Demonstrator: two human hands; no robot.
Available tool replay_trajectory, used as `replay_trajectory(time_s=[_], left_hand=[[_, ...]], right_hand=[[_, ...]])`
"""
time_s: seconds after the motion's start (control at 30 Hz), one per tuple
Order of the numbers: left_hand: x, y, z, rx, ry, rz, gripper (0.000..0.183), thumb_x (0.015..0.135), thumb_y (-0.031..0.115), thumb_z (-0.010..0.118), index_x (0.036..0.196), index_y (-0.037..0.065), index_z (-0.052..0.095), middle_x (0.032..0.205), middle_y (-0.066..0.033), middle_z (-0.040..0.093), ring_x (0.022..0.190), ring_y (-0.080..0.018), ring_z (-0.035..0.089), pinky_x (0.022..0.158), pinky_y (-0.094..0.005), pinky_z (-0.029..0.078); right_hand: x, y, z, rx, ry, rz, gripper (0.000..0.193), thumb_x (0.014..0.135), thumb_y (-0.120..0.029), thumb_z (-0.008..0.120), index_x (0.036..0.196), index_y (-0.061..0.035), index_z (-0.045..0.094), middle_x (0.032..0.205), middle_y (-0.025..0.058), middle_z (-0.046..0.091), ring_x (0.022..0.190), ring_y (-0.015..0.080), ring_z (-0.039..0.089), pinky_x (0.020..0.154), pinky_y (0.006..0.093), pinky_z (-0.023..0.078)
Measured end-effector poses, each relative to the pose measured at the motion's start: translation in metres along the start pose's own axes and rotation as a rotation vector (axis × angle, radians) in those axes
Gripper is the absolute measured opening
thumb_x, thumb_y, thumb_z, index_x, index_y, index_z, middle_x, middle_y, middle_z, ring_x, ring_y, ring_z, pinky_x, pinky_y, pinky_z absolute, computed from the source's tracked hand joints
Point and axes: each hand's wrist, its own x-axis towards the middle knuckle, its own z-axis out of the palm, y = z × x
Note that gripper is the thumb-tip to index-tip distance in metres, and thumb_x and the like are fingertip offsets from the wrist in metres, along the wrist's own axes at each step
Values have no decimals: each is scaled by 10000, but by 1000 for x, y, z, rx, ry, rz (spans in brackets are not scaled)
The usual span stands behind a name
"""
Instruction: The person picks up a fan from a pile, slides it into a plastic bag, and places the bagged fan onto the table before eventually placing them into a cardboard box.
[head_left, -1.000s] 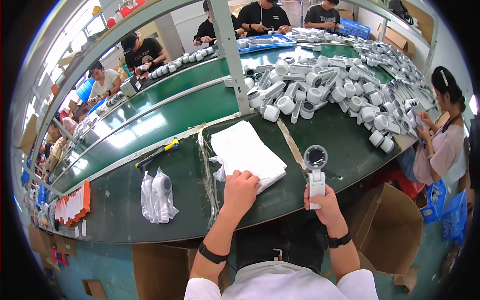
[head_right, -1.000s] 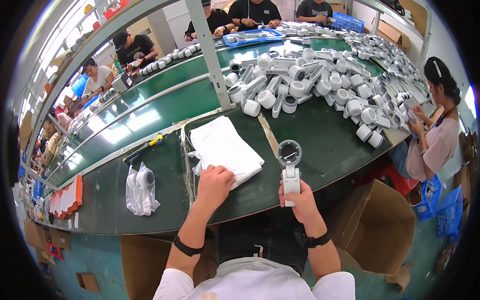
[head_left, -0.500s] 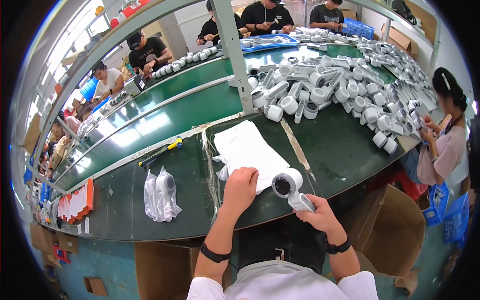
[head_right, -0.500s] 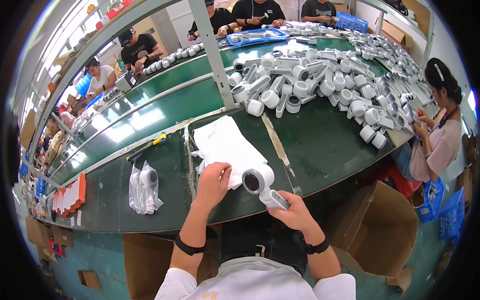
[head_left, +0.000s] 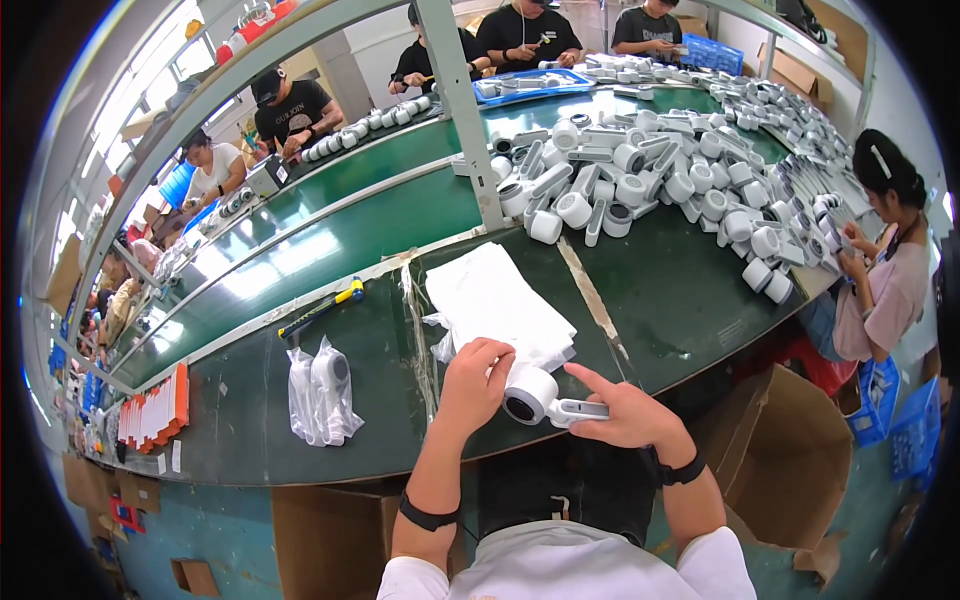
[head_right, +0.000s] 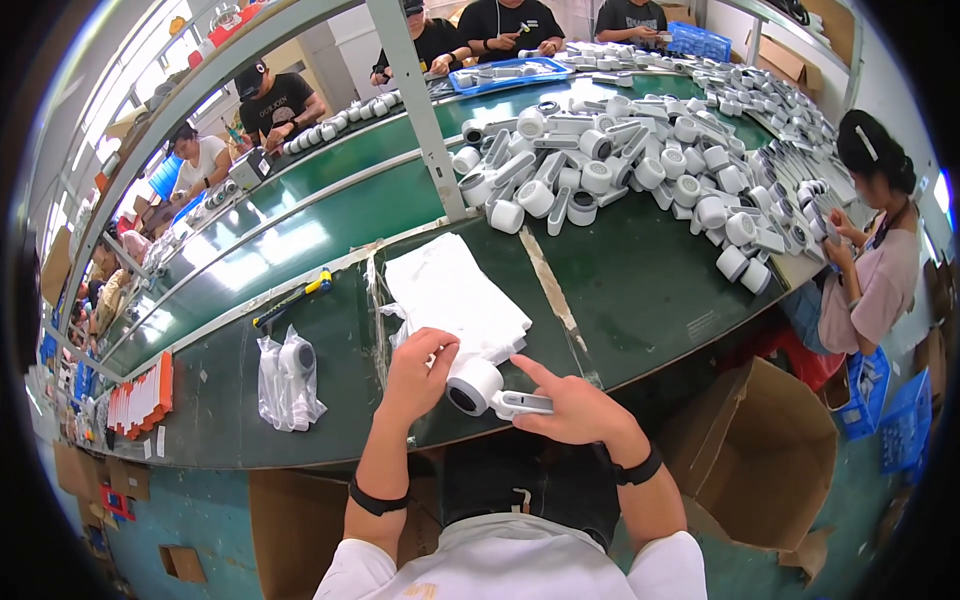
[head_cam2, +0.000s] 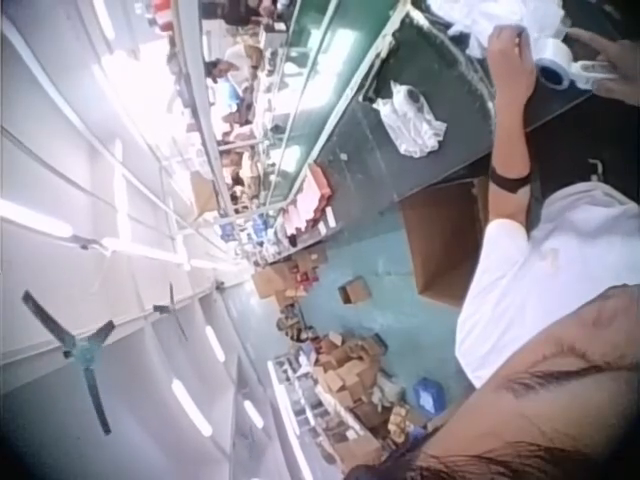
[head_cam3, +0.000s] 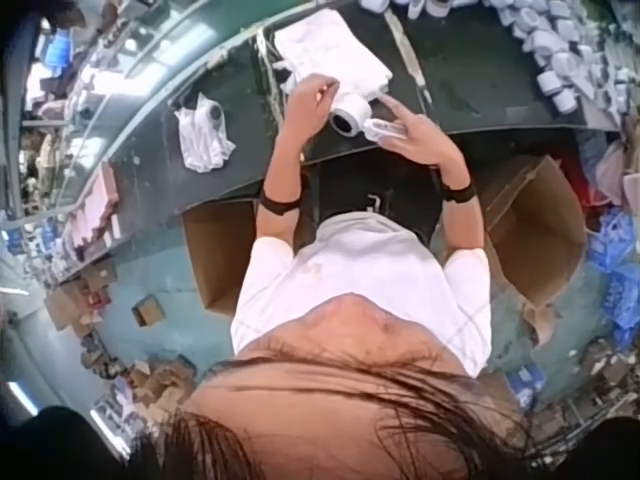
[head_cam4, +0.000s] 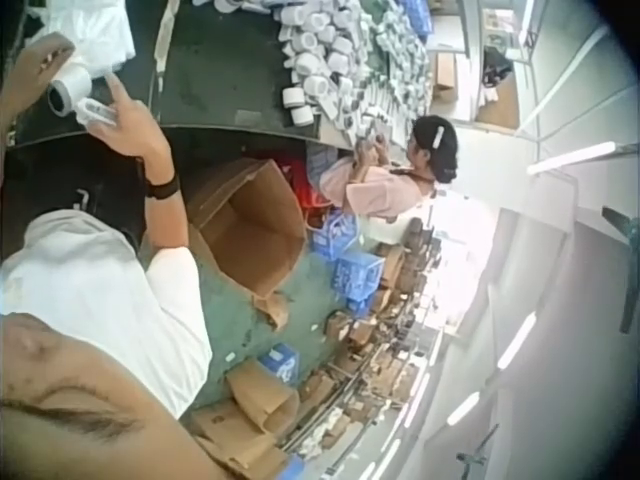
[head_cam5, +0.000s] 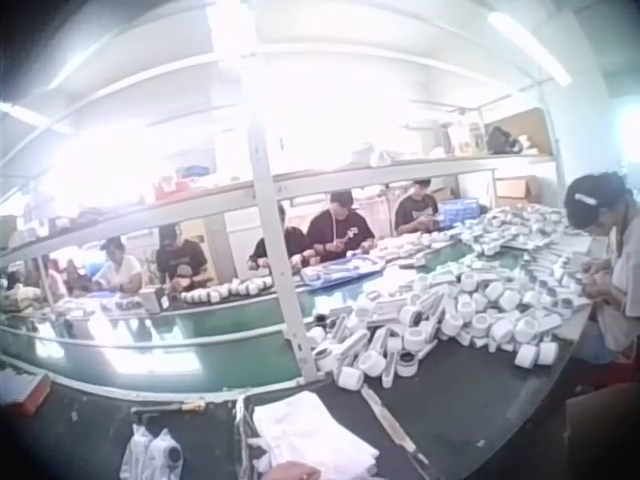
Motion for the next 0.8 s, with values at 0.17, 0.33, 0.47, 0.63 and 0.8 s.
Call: replay_trajectory(time_s=[0.17,0.33,0.47,0.63,0.8], left_hand=[[-3,10,-15,-56,-49,-27,81,879,63,638,928,5,667,904,-136,648,846,-308,630,740,-361,500],[-6,10,-18,-71,-66,-3,77,880,56,638,927,1,667,903,-134,648,846,-307,631,745,-364,501],[-7,11,-15,-3,-29,49,75,867,43,648,926,-1,667,901,-132,649,846,-303,629,748,-357,501],[-11,18,-7,94,7,158,80,855,42,659,928,11,670,897,-129,649,866,-313,621,762,-367,499],[-12,25,1,143,35,223,77,841,51,669,911,20,658,894,-118,646,852,-318,614,764,-394,490]], right_hand=[[11,-7,-6,-57,-16,56,943,801,-242,739,1547,-135,171,807,140,688,752,327,656,737,372,491],[20,3,-5,-117,13,14,816,836,-315,693,1522,-163,279,922,195,700,846,399,657,781,414,502],[23,6,5,-113,39,29,704,846,-322,680,1466,-141,401,949,208,694,876,394,660,787,406,506],[24,12,28,32,360,-12,638,850,-332,676,1413,-118,467,901,230,681,862,385,674,774,405,512],[27,2,40,41,440,62,648,835,-333,690,1395,-91,471,841,228,678,811,394,676,738,409,522]])
